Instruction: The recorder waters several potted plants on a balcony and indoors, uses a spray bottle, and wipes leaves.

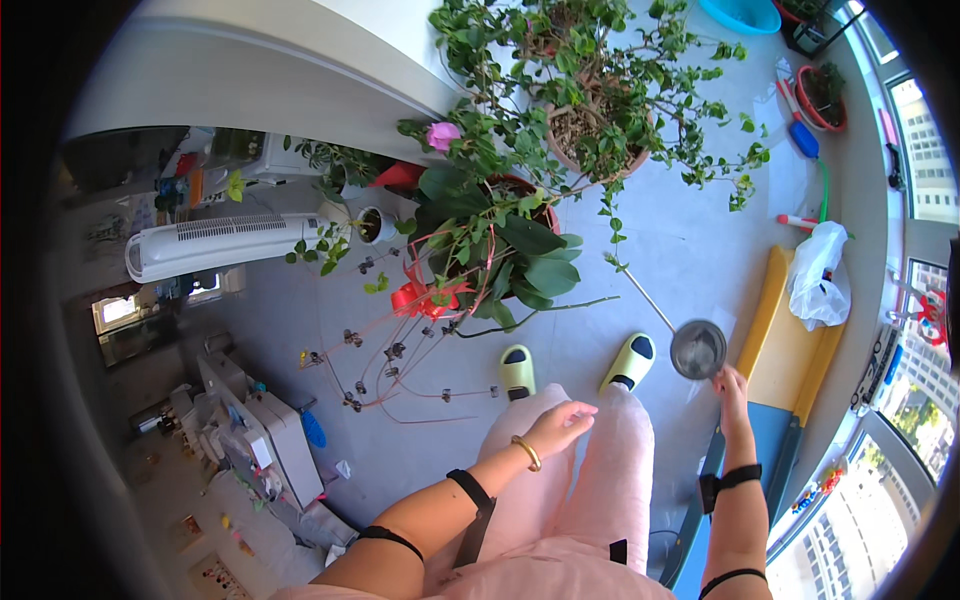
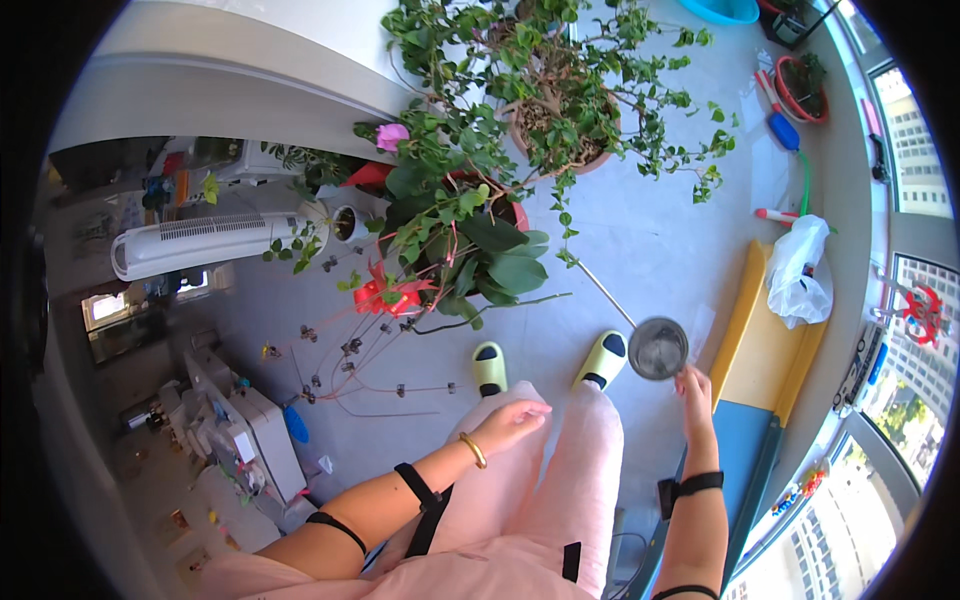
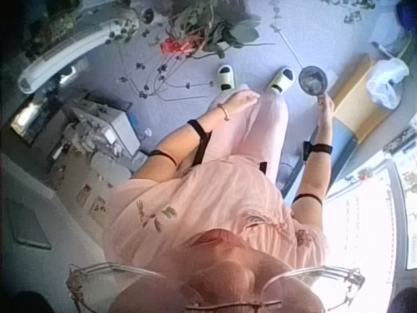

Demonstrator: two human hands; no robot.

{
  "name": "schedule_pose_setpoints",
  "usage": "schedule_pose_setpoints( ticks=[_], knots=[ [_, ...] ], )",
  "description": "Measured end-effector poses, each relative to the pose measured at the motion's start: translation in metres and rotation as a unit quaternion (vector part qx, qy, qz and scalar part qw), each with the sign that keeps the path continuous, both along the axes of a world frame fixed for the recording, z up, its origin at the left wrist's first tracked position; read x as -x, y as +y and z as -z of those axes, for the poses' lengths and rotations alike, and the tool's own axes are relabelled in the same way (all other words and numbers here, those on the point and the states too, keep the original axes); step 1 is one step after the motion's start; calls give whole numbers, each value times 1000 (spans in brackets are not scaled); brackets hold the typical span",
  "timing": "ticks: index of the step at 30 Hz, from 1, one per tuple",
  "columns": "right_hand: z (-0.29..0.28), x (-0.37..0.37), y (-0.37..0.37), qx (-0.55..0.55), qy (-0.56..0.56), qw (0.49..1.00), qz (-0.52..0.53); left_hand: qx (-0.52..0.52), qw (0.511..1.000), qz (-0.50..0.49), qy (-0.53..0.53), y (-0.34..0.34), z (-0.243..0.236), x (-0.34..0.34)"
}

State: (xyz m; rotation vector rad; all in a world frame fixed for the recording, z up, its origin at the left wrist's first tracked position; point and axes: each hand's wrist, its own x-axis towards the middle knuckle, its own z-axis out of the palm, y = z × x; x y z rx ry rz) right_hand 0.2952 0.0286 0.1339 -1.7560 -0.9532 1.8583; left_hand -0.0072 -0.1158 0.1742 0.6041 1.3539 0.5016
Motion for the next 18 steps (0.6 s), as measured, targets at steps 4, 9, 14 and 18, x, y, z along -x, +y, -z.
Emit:
schedule_pose_setpoints(
  ticks=[4, 9, 14, 18],
  knots=[
    [-38, -9, -63, 6, -10, 997, 75, -66, 995, 72, 16, 12, -42, 13],
    [-92, 18, -151, -15, -9, 986, 167, -129, 977, 169, -23, -13, -89, 40],
    [-125, 70, -239, -86, 114, 923, 356, -172, 917, 356, -47, -61, -120, 99],
    [-145, 138, -298, -113, 145, 884, 430, -148, 905, 394, -62, -107, -114, 175]
  ],
)
